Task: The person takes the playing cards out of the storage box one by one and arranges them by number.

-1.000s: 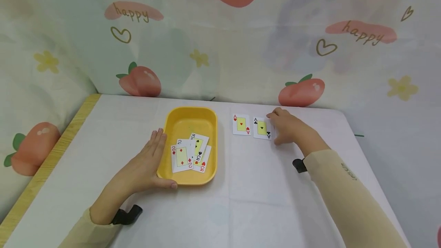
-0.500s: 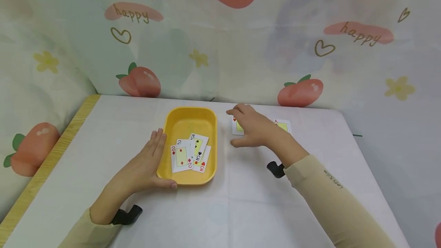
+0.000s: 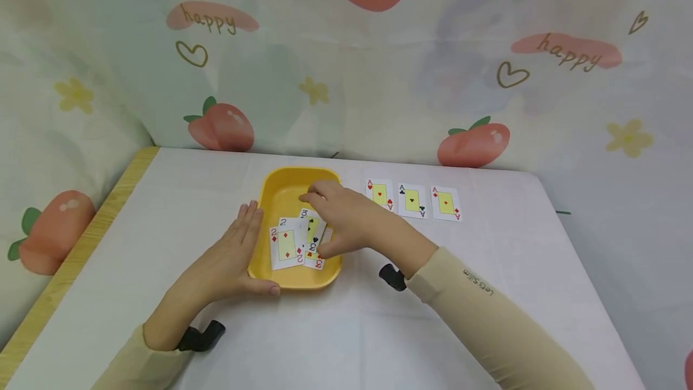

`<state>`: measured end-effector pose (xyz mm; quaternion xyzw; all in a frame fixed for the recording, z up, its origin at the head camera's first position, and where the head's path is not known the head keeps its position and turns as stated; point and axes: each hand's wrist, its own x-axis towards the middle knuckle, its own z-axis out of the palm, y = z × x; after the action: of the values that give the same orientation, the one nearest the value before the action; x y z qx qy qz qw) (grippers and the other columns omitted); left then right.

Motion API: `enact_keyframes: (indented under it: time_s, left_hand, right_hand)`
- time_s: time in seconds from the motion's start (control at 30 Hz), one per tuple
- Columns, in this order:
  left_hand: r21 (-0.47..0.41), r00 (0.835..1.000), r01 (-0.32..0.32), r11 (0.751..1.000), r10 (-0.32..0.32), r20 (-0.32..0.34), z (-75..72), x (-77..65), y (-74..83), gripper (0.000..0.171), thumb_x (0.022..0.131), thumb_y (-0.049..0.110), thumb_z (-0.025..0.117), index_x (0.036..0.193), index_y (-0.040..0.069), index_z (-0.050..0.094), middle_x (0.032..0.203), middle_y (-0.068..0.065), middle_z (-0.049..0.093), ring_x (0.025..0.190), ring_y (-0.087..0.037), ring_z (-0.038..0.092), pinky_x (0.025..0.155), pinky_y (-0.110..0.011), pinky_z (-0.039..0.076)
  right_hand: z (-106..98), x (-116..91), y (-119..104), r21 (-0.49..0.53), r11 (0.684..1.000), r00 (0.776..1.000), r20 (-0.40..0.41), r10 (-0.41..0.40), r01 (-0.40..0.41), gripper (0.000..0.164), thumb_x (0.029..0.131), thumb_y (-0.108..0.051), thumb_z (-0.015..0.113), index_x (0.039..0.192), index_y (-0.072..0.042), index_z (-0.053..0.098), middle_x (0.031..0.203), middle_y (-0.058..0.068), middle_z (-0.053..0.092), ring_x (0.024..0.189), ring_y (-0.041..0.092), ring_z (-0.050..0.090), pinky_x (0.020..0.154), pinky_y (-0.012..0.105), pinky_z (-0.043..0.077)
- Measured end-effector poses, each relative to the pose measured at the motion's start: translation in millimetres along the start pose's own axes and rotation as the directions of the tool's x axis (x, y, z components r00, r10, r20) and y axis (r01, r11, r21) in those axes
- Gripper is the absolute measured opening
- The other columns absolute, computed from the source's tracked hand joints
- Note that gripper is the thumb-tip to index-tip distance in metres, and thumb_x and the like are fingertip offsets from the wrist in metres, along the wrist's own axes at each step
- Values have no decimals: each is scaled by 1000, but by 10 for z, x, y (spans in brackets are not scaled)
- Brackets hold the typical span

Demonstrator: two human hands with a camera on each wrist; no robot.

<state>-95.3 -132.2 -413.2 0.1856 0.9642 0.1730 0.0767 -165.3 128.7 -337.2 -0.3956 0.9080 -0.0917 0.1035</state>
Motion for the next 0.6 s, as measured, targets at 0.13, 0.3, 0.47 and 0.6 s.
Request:
enact_keyframes:
  time_s: [0.13,0.3,0.47,0.6]
  left_hand:
    - [1,1000,-13,1000,13,2,-8,0,-1,145,61,83,71,159,2,2,168,-15,-5,155,-30,-6,122,-48,18]
    - [11,1000,-24,1000,24,8,-9,0,-15,145,62,85,69,159,1,1,167,-16,-6,155,-30,-6,123,-47,17]
    - [13,999,-38,999,38,2,-22,-11,-26,143,64,85,68,159,1,1,167,-16,-6,155,-31,-6,123,-47,17]
    - [9,999,-41,999,41,1,-34,-11,-13,143,64,84,68,159,0,2,167,-16,-6,155,-31,-6,123,-47,17]
  right_hand:
    - [69,78,-105,-15,999,999,14,-34,34,87,70,-39,78,146,-14,47,141,-1,46,126,14,46,107,28,45]
    - [137,160,-230,-8,999,998,43,-48,48,85,69,-38,78,146,-15,48,140,-3,47,128,14,44,109,28,42]
    - [217,234,-295,-14,997,995,64,-81,82,85,69,-34,78,145,-13,48,139,-3,46,127,15,44,111,29,40]
    - [291,281,-307,-37,995,994,74,-85,88,87,68,-36,80,145,-12,48,140,-1,46,127,15,43,113,29,39]
